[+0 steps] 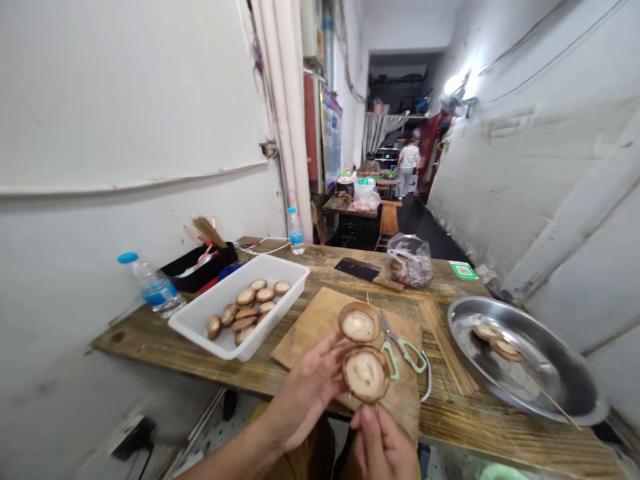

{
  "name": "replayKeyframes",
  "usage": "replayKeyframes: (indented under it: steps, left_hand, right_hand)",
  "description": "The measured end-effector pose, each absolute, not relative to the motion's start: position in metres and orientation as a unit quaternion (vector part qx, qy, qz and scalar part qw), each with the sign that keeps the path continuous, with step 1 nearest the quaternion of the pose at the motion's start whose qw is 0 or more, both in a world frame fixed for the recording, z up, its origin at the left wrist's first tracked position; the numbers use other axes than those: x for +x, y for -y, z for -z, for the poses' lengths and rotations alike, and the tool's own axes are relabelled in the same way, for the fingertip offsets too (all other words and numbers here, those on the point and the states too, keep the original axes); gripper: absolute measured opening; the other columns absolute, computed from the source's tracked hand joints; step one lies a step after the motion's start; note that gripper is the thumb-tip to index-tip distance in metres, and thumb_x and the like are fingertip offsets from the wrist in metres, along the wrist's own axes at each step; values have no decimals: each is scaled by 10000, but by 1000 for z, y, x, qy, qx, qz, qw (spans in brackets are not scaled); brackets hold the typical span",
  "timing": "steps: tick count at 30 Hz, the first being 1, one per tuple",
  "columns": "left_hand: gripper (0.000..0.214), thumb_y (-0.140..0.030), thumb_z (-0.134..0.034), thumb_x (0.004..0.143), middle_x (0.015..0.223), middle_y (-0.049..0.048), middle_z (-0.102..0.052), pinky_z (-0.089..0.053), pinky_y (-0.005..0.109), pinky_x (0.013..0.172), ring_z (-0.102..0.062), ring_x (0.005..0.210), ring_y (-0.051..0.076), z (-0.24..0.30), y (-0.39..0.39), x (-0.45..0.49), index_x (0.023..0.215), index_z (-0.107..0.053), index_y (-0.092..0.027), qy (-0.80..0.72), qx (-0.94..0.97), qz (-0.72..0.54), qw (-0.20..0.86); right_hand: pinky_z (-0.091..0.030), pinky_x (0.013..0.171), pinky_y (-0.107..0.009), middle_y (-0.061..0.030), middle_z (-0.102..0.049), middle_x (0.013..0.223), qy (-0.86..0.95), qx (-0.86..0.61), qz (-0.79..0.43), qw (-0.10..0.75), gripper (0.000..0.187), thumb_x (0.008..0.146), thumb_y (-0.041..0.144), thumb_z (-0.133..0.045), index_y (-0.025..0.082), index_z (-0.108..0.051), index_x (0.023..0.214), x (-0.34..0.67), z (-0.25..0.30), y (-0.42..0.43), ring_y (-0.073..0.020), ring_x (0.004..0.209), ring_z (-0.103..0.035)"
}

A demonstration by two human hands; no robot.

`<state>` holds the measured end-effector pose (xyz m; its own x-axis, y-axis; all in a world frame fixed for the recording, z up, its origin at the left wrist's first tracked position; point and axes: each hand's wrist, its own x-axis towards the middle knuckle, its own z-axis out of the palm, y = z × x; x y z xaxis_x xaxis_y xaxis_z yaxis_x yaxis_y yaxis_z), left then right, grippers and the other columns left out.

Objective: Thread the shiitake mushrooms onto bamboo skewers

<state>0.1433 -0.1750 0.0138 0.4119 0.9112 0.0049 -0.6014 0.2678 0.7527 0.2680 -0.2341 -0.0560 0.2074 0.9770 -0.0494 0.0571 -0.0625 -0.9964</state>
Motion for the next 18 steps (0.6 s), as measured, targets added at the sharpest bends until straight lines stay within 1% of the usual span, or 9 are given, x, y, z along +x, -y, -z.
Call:
replayKeyframes:
  steps: [2,3,7,9,11,12,14,15,18]
  left_hand:
    - [482,-361,-633,759,1187,143,-582,-439,364,893,-552,1066,233,-8,170,132,1192,-528,-176,-299,345,-518,724]
    - [469,-357,-638,754,1160,142,-598,-436,367,895,-564,1040,229,-4,168,125,1172,-542,-168,-330,348,-510,714]
    - [472,-375,-700,684,1079,127,-638,-454,323,848,-593,952,205,12,157,99,1081,-589,-146,-420,348,-461,700]
    - [512,-397,-732,636,1046,118,-651,-460,301,827,-595,928,194,19,154,91,1060,-594,-145,-444,337,-451,697]
    - [544,-403,-753,605,1021,111,-658,-465,289,809,-597,906,185,25,152,87,1056,-593,-145,-453,330,-444,699]
    - [550,-399,-759,596,1012,108,-661,-468,285,800,-597,897,181,27,151,87,1054,-593,-145,-454,330,-439,702]
    - [539,-386,-764,593,996,104,-664,-473,280,783,-598,879,176,31,150,89,1045,-598,-144,-452,332,-428,709]
    - [525,-379,-763,597,988,102,-664,-475,281,777,-599,870,175,33,150,90,1038,-602,-144,-450,332,-421,714]
    - [467,-359,-745,630,965,99,-666,-476,292,781,-601,847,170,41,149,95,1022,-609,-145,-438,329,-398,736]
  right_hand:
    - [-163,372,-183,110,-299,359,413,-565,-481,527,475,790,644,-462,183,-516,689,293,56,224,-36,336,-208]
    - [-148,377,-182,119,-292,361,411,-571,-478,526,461,785,636,-480,185,-501,696,310,55,219,-33,343,-188]
    - [-132,367,-179,126,-307,374,391,-624,-437,516,450,708,596,-613,187,-446,625,395,51,202,-23,346,-200]
    - [-133,346,-175,132,-290,380,359,-660,-422,508,431,740,559,-606,183,-441,610,443,47,194,-17,326,-199]
    - [-186,324,-168,126,-321,414,328,-696,-420,481,366,845,468,-535,162,-487,649,486,42,186,-17,309,-232]
    - [-243,329,-157,113,-393,480,314,-713,-420,465,326,892,421,-491,147,-523,717,504,38,181,-14,324,-279]
    - [-392,406,-168,52,-545,654,298,-738,-424,431,254,912,369,-481,136,-569,861,533,31,171,-33,439,-454]
    - [-446,460,-188,27,-583,743,295,-747,-427,415,232,911,352,-488,138,-575,922,542,29,165,-50,514,-516]
    - [-511,573,-248,-15,-614,894,304,-767,-426,371,227,897,328,-518,141,-571,1015,556,28,152,-95,670,-593]
